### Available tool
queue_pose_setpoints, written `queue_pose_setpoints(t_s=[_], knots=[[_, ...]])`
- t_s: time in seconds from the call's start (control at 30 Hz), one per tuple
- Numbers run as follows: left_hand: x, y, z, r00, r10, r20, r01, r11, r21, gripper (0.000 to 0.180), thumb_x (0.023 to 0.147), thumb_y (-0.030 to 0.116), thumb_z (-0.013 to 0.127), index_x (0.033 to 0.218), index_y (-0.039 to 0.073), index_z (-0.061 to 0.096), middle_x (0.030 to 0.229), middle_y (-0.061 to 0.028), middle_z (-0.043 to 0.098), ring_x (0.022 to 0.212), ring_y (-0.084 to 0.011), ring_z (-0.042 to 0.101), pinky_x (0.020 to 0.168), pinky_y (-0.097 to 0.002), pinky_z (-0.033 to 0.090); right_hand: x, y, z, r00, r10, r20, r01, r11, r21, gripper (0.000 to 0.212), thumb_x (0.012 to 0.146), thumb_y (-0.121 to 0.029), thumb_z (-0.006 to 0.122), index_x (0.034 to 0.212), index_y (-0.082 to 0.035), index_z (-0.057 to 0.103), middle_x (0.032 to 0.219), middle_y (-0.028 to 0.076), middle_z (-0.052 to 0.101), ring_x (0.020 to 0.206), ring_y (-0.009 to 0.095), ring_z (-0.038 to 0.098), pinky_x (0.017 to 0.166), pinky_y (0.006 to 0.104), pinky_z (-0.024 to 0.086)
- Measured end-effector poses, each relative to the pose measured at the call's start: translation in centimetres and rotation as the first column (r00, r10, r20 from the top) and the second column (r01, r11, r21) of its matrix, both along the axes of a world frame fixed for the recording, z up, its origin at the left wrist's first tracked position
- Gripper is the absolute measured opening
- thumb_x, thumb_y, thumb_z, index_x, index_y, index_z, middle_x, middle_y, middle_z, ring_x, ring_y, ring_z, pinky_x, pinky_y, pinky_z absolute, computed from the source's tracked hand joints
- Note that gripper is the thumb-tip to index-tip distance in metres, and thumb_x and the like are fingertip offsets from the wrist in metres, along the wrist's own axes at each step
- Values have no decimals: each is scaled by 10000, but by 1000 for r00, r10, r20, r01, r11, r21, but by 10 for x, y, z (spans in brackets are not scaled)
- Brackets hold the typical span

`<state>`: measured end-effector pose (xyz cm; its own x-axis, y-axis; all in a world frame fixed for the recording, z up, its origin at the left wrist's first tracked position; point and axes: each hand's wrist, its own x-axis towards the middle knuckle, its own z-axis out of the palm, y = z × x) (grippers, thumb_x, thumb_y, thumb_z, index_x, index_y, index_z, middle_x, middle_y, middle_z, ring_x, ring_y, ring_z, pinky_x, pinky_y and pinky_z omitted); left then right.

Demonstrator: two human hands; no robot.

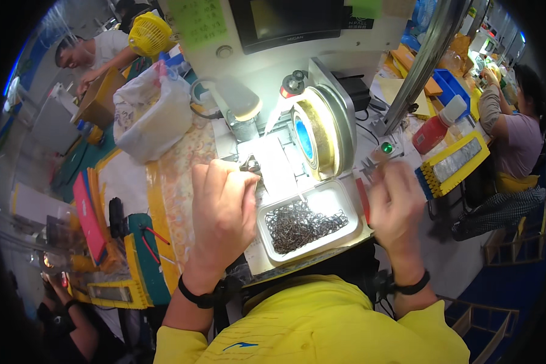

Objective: Crimping small metal pins onto wire strips using a workbench machine and hand tools.

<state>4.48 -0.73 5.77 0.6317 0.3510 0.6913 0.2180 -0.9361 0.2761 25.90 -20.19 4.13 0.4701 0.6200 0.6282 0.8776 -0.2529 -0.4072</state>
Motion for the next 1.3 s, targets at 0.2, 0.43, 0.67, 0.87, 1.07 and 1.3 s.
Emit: queue_pose_setpoints(t_s=[0.2, 0.43, 0.67, 0.87, 1.07, 1.3], knots=[[0, 2, -2, 1000, 3, -13, -3, 999, 48, 256, 820, -119, 761, 1015, 24, 678, 1002, -127, 572, 935, -336, 535, 823, -427, 449, 57, -28, -16, 999, -45, -17, 43, 994, -104, 394, 946, 87, 600, 1311, 23, 731, 1279, 204, 767, 1145, 372, 748, 953, 393, 601], [1, 1, -3, 1000, -9, -4, 10, 998, 64, 248, 831, -110, 760, 1018, 32, 681, 1004, -127, 572, 940, -332, 531, 834, -425, 443, 38, -46, -50, 751, 5, -660, 238, 931, 278, 291, 1046, 78, 515, 1137, 2, 780, 1002, 0, 759, 669, 36, 540, 615, 210, 400], [-2, -1, -1, 999, 16, -28, -16, 1000, -12, 234, 843, -115, 751, 1016, 34, 698, 1003, -122, 594, 968, -313, 546, 878, -416, 449, 45, -35, -73, 670, 86, -737, 313, 868, 386, 234, 1083, 35, 500, 1089, -19, 728, 957, -40, 717, 631, -20, 421, 564, 197, 304], [-10, 4, 1, 999, -32, -14, 30, 987, -157, 182, 887, -89, 736, 1019, 32, 703, 1019, -99, 578, 963, -264, 557, 889, -359, 448, 49, -37, -79, 716, 91, -692, 267, 880, 392, 238, 1082, 42, 491, 1078, -19, 721, 950, -37, 709, 628, -14, 429, 567, 200, 306], [-10, 19, 13, 990, 43, 136, 15, 916, -401, 80, 1004, -65, 646, 1040, -4, 682, 1017, -30, 550, 880, -98, 467, 804, -245, 385, 48, -41, -72, 727, 40, -685, 263, 906, 332, 230, 1078, 41, 493, 1078, -14, 716, 950, -34, 706, 644, -8, 454, 582, 203, 331], [-2, 23, 7, 986, 127, 107, -97, 964, -248, 107, 943, -65, 693, 1006, 22, 694, 976, -95, 618, 930, -246, 604, 852, -345, 476, 45, -51, -54, 713, 69, -698, 176, 946, 273, 207, 1072, -3, 568, 1180, -25, 743, 978, -9, 739, 715, 25, 556, 640, 215, 431]])
